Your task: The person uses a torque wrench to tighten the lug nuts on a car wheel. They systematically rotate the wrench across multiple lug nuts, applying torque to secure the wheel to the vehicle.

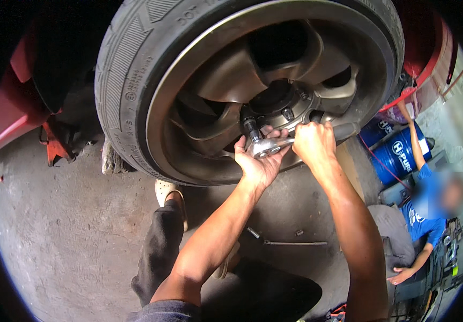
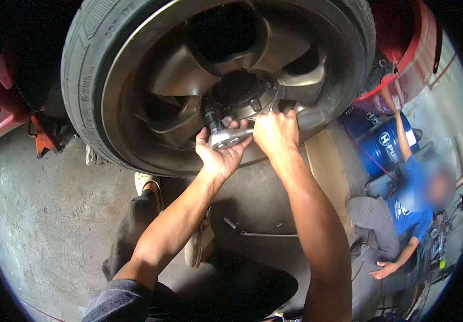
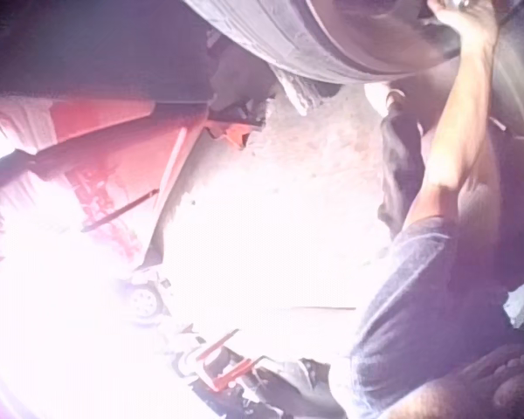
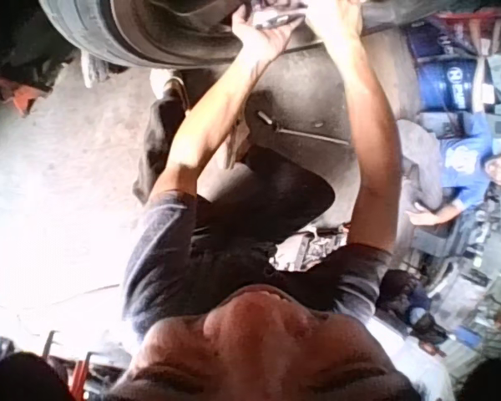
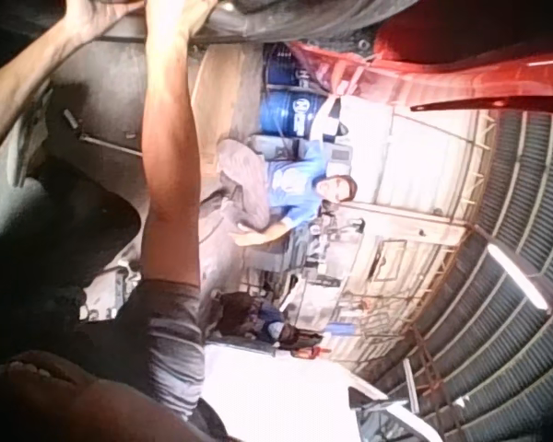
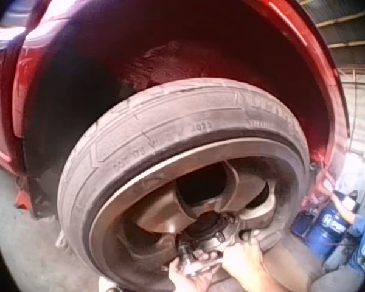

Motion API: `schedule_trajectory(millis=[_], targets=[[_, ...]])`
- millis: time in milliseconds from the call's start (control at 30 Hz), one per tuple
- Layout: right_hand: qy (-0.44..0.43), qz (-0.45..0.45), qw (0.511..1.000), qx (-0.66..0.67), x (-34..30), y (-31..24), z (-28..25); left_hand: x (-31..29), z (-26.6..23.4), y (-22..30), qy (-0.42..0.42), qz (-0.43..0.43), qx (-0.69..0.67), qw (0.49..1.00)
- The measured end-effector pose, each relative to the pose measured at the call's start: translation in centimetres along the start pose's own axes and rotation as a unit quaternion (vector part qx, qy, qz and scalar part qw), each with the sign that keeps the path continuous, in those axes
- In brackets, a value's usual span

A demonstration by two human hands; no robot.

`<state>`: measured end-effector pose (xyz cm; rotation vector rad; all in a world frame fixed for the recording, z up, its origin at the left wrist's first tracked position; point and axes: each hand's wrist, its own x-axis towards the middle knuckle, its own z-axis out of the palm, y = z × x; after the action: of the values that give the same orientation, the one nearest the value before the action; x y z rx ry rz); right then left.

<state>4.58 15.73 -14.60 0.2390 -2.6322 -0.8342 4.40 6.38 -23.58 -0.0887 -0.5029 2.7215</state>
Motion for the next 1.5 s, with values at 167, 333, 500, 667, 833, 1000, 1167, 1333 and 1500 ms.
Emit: schedule_trajectory(millis=[167,333,500,667,833,1000,1167,1333,1500], targets=[[-0.053,0.082,0.970,0.224,-2.8,-3.2,7.9,0.1,0.8,1.4,0.002,-0.012,0.115,0.993],[0.131,0.096,0.782,0.602,-2.3,-13.2,14.8,1.3,2.9,0.8,0.216,0.160,0.445,0.854],[0.060,0.132,0.851,0.505,-2.5,-8.3,11.6,0.7,2.6,1.3,0.122,0.066,0.366,0.920],[0.003,0.065,0.989,0.131,-0.2,-0.5,1.2,1.2,1.6,2.8,0.009,0.003,0.213,0.977],[0.165,-0.122,0.951,-0.231,1.5,-2.6,-4.4,1.9,2.4,4.2,0.060,-0.038,0.419,0.905],[0.117,-0.052,0.988,-0.085,0.7,-2.0,-2.9,1.7,2.9,4.9,0.103,-0.046,0.485,0.867],[-0.021,0.265,0.929,0.259,-1.7,-6.6,5.2,2.2,2.7,5.3,0.071,-0.096,0.315,0.941],[-0.092,0.199,0.750,0.624,-2.6,-12.4,10.6,2.5,1.9,5.5,0.039,-0.073,0.398,0.914],[-0.108,0.133,0.943,0.284,-0.2,-1.0,3.3,3.0,2.2,5.0,0.055,-0.096,0.248,0.962]])
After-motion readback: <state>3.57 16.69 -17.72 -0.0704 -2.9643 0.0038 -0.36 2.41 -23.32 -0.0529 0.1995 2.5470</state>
